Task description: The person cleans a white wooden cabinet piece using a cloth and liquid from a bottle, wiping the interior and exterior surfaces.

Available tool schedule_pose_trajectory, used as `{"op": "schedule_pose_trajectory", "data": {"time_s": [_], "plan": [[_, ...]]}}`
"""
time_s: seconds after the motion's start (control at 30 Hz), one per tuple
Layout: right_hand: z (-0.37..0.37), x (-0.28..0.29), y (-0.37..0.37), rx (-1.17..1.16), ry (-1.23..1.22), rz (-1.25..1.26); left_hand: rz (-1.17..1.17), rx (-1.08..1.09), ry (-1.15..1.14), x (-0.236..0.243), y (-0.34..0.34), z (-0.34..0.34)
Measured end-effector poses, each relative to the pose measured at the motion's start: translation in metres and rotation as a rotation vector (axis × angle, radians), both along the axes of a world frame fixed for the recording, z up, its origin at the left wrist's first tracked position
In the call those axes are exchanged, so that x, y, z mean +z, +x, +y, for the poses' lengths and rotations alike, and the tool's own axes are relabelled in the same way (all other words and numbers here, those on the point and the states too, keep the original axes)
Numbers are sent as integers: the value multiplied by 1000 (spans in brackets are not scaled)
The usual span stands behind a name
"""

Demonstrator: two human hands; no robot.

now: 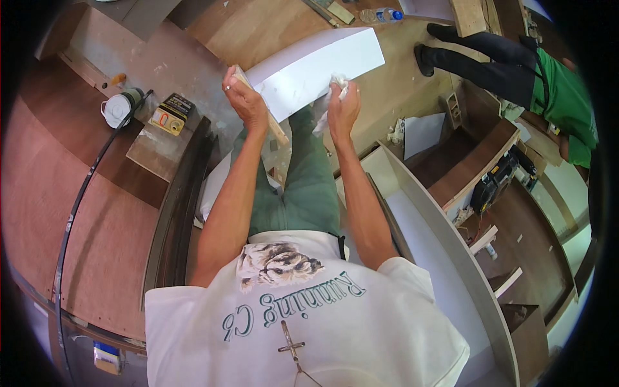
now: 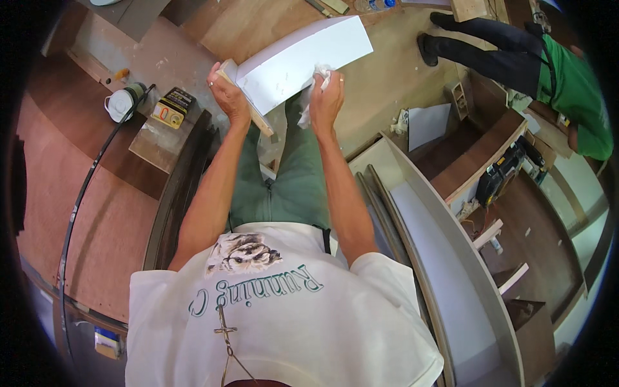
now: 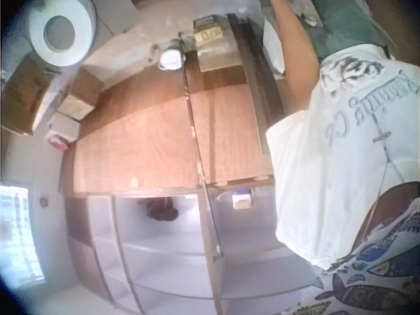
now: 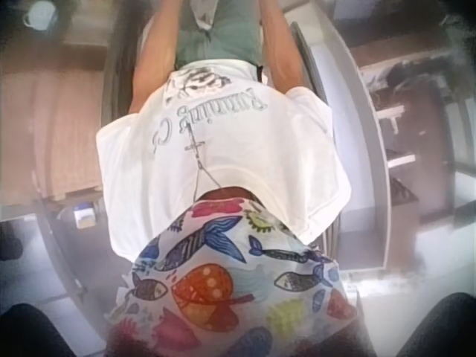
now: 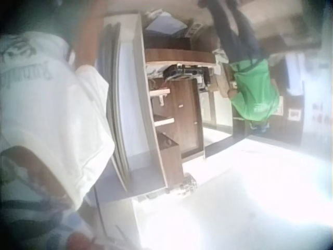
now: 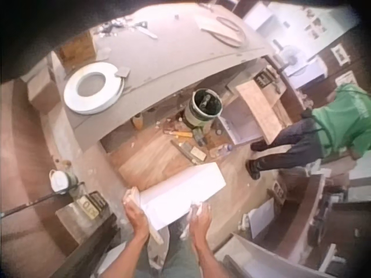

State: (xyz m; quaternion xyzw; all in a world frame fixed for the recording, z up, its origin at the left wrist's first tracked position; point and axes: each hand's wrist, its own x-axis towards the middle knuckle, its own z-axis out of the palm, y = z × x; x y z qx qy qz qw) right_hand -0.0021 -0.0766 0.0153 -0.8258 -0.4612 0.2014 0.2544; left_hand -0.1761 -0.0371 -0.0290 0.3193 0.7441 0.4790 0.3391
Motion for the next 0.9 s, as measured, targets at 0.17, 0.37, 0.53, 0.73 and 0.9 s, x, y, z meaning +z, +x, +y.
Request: {"op": "schedule_pose_trajectory", "data": {"time_s": [0.17, 0.37, 0.53, 0.73, 0.9], "plan": [[-37, -6, -27, 51, 29, 19, -15, 2, -19, 3, 2, 5], [-46, 24, 14, -249, -287, 1111, 26, 1, 3, -6, 4, 4], [-30, 50, 42, -349, -321, 1141, 42, 2, -1, 2, 5, 4], [13, 42, 53, -7, -194, 629, 71, 9, 50, -5, -4, 4], [-19, -4, -41, 266, -90, -118, 54, -12, 49, -1, 3, 8]]}}
